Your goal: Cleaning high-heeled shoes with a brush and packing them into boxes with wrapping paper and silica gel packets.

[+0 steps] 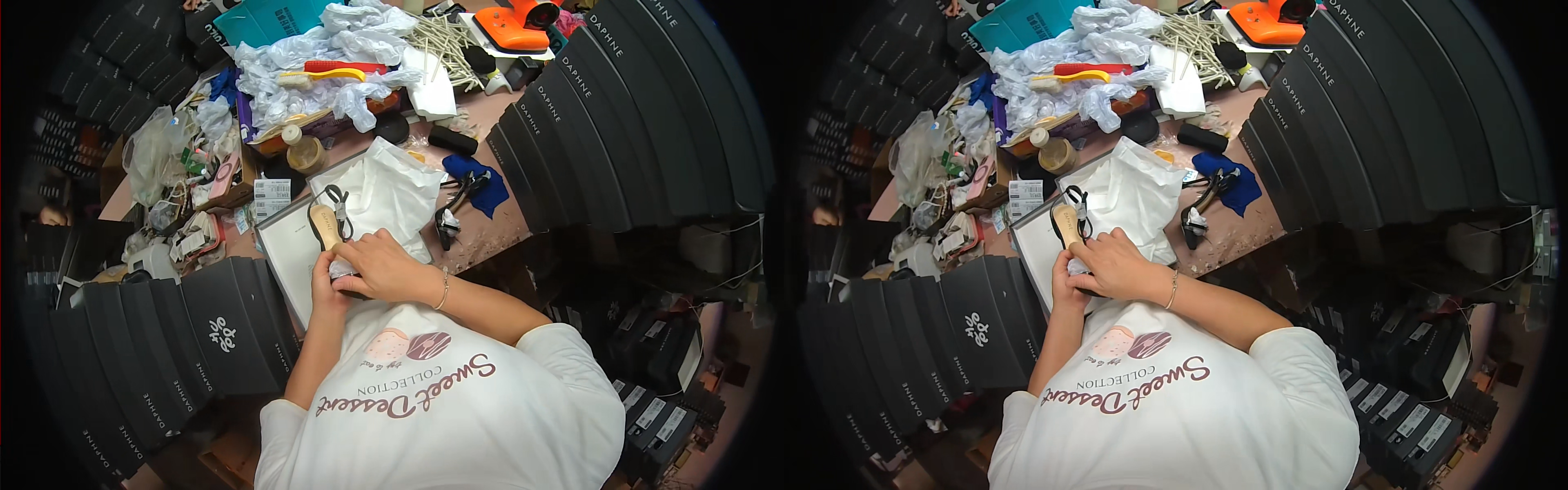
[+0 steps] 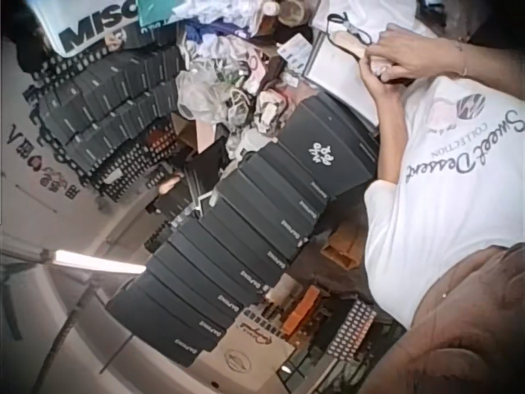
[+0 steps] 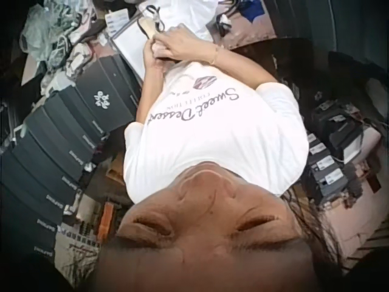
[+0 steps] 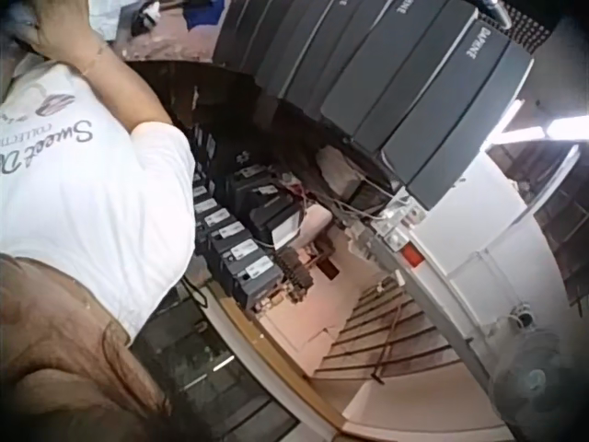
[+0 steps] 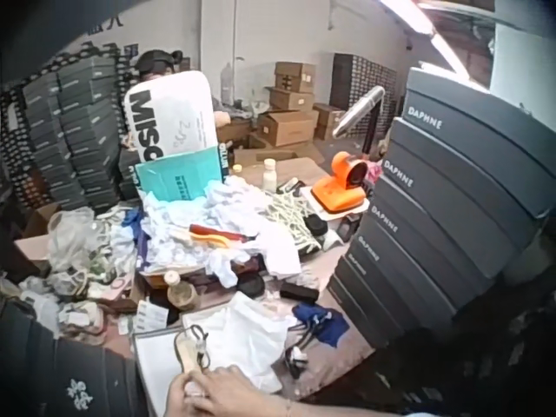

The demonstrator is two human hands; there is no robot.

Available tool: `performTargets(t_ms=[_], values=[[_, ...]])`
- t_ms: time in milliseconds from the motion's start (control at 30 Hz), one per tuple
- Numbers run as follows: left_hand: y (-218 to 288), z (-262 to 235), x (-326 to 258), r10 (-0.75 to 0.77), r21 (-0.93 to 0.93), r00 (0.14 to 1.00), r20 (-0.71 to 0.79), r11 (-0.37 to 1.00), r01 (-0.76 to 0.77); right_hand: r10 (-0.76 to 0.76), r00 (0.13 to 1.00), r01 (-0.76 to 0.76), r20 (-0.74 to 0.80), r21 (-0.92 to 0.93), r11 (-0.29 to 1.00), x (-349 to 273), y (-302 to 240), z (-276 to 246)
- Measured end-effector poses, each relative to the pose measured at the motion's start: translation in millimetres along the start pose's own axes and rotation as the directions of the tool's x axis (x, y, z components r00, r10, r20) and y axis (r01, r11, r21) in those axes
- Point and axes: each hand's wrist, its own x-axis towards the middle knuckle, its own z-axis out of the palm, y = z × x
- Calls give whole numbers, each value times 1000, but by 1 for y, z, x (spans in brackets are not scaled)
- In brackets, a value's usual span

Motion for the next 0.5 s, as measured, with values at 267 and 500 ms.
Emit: performTargets(t_ms=[267,500], values=[[7,12,6,-41,223,999,34,974,33,-46,971,98,-234,216,971,0,9,34],[9,68,-14,-108,122,971,214,989,83,315,929,45,-193,906,420,-6,36,17]])
